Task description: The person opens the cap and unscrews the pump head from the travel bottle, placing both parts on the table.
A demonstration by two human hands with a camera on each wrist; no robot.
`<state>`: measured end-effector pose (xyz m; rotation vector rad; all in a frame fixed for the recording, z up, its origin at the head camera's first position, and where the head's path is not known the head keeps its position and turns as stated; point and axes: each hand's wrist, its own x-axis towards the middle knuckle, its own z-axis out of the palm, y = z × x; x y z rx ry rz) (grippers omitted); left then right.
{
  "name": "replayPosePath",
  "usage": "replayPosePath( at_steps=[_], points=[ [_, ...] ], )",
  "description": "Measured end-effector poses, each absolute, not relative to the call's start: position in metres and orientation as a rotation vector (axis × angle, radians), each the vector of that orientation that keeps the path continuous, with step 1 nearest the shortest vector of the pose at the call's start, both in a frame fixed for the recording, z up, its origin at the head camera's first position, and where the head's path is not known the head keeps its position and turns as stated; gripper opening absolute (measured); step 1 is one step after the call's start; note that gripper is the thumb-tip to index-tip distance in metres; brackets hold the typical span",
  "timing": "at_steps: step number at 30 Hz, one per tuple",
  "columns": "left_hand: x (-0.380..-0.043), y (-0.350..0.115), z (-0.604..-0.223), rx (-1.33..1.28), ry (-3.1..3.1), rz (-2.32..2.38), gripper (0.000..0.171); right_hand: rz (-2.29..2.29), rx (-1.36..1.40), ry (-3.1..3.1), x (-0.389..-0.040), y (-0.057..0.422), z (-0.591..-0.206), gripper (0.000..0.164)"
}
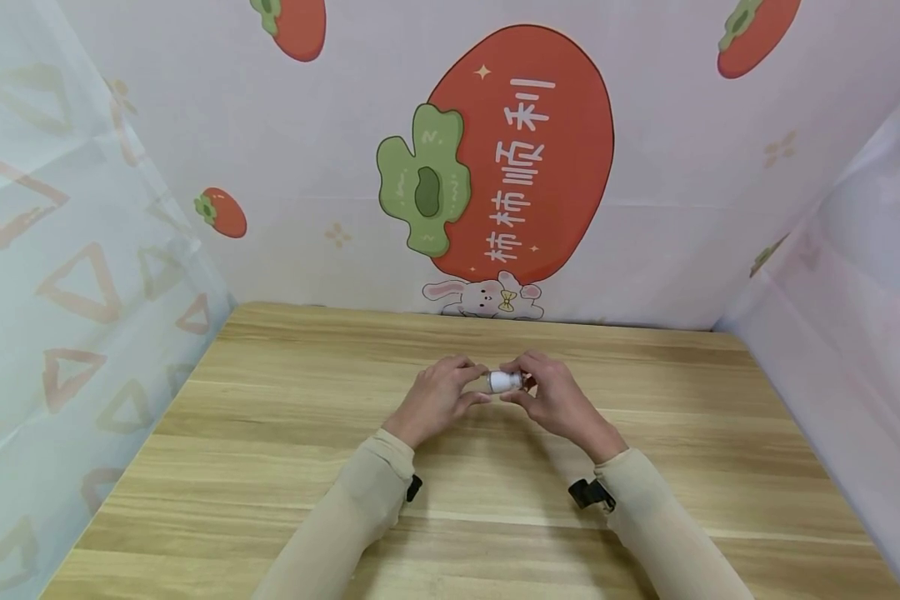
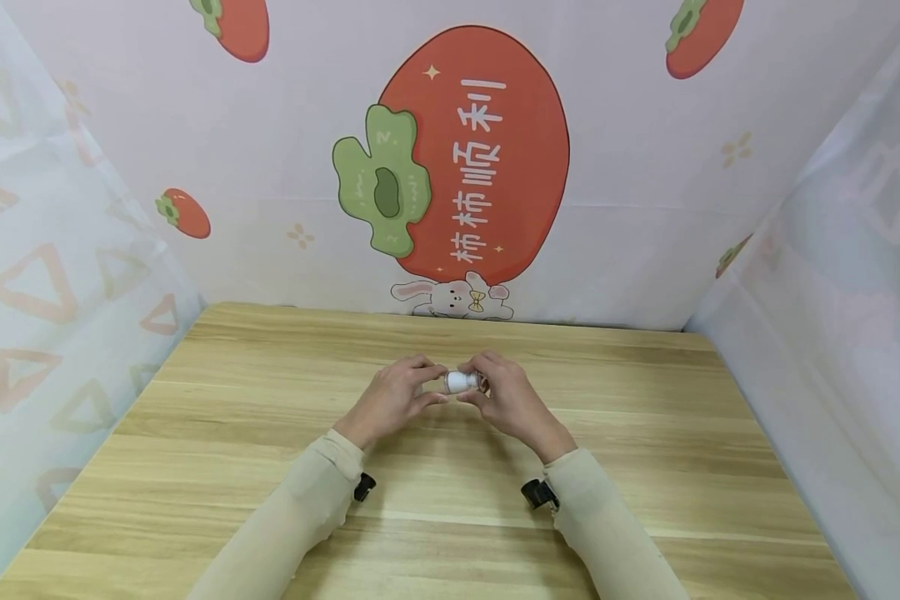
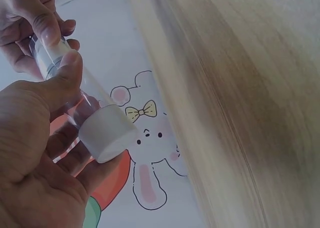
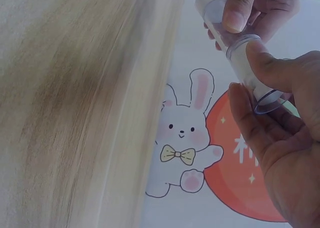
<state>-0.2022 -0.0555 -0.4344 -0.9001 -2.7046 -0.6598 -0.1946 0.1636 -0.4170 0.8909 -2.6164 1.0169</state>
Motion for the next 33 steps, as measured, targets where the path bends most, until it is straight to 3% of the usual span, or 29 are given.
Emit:
replayPosePath(
  at_steps=[15,33],
  points=[
    [-0.2033,-0.0618,-0.4289,-0.98,-2.684,-0.818,0.035,1.087,0.929,-2.611,-0.1944,0.1631,-0.4126,0.032],
    [-0.2015,-0.0616,-0.4259,-0.871,-2.738,-0.728,0.04,1.039,0.921,-2.637,-0.1951,0.1602,-0.4098,0.032]
  ],
)
